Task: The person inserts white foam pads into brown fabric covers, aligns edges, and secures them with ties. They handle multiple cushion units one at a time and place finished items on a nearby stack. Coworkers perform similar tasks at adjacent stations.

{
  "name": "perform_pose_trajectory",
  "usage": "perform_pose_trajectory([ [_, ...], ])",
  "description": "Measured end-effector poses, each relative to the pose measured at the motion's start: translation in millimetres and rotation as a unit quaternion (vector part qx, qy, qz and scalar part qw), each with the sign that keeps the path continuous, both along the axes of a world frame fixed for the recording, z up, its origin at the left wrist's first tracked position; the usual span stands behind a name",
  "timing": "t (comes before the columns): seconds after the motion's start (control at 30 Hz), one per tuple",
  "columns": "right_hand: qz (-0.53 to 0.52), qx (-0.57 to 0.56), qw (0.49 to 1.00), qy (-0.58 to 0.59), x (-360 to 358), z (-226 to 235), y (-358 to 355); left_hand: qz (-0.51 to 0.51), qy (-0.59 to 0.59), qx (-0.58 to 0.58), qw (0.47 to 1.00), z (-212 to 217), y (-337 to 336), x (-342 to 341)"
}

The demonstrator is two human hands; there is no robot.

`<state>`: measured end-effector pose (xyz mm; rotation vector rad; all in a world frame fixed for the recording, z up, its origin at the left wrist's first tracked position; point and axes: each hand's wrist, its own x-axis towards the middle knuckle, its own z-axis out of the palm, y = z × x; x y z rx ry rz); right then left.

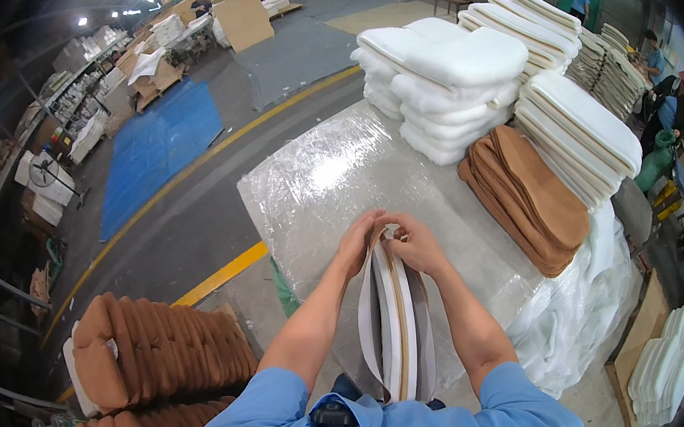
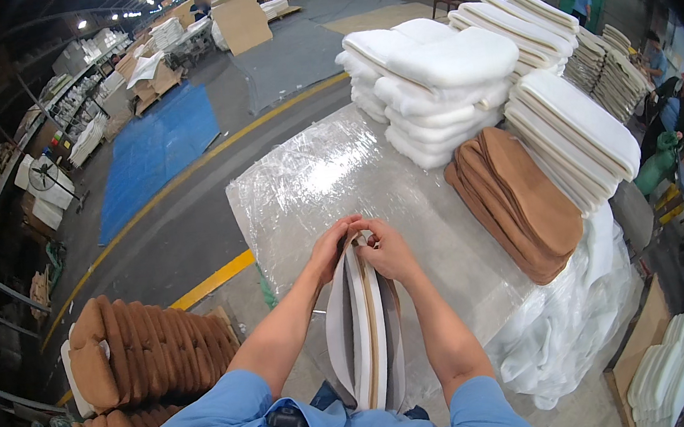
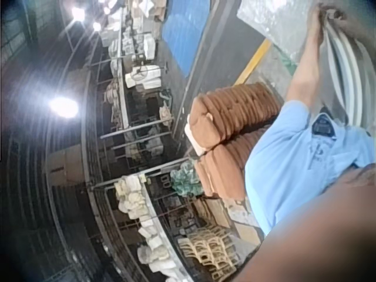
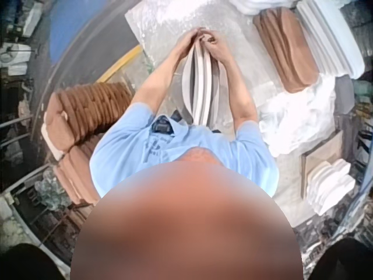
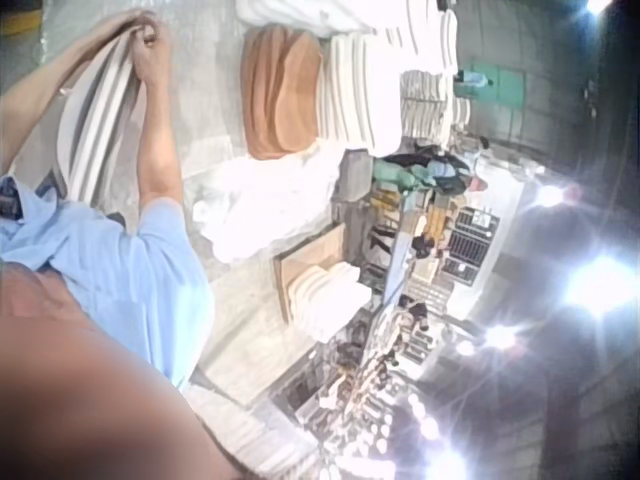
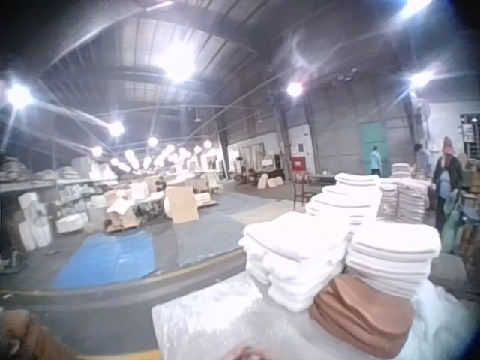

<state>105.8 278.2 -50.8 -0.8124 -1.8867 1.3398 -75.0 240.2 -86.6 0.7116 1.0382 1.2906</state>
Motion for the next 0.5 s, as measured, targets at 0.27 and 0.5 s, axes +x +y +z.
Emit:
perform_pose_trajectory([
  [0.27, -0.067, 0.095, 0.989, -0.094, -11.4, 2.5, 5.5, -0.015, -0.027, -0.004, 1.000, -8.6, 6.3, 1.6],
  [0.5, -0.220, 0.042, 0.974, 0.024, 15.5, -12.4, -24.1, -0.010, 0.061, 0.038, 0.997, -5.4, 7.3, 4.0],
])
